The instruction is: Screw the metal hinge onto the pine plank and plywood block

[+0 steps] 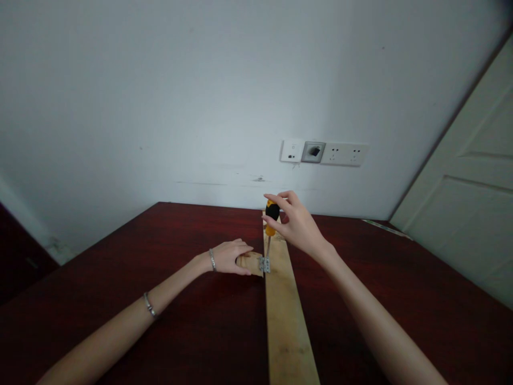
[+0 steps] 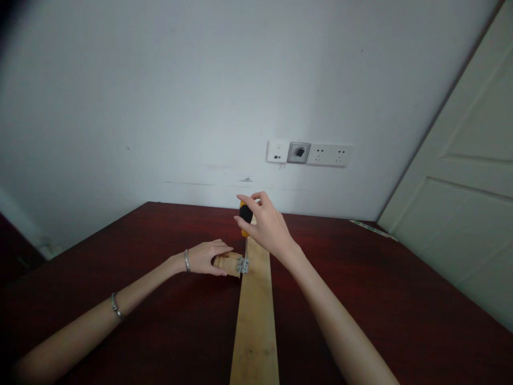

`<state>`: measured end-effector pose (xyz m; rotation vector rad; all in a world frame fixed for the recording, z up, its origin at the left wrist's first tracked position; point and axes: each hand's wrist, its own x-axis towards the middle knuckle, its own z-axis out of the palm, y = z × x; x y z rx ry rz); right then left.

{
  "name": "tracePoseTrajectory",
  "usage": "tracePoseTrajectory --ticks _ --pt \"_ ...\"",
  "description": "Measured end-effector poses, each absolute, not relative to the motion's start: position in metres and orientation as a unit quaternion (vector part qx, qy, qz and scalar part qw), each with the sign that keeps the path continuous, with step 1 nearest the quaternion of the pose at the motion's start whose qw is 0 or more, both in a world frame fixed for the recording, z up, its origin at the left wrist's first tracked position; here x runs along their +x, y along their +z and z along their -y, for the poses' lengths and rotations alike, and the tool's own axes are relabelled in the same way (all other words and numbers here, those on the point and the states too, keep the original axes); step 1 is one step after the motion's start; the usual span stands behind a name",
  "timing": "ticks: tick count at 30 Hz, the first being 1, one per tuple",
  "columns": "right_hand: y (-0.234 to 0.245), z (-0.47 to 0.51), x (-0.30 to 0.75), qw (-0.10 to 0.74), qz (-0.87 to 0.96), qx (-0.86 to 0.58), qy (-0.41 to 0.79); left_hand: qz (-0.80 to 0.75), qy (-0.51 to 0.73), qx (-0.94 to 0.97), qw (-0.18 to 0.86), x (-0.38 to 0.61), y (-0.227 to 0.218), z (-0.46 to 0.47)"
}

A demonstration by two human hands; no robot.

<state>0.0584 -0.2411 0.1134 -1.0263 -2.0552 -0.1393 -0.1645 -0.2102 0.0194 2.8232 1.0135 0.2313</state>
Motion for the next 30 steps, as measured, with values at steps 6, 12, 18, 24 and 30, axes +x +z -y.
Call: tracePoseTrajectory --ticks 6,12,18,24,30 --pt "0.1138 0.241 0.0585 0.407 0.818 -0.404 -0.045 -0.329 0.088 0.938 0.065 -0.1651 0.0176 0.2091" --pt "0.1167 0.2462 0.0564 0.401 0.821 -0.403 -0.049 -0.328 0.09 0.938 0.068 -0.1648 0.0187 0.2103" --pt "0.1149 0.2447 0.0577 0.412 0.804 -0.423 -0.067 -0.326 0.09 0.939 0.065 -0.1657 0.0174 0.2092" --pt "0.1152 0.2424 0.0581 0.434 0.816 -0.383 -0.012 -0.329 0.097 0.937 0.065 -0.1658 0.0158 0.2085" --pt "0.1165 0.2476 0.0565 0.408 0.824 -0.391 -0.041 -0.326 0.088 0.939 0.063 -0.1644 0.0179 0.2097"
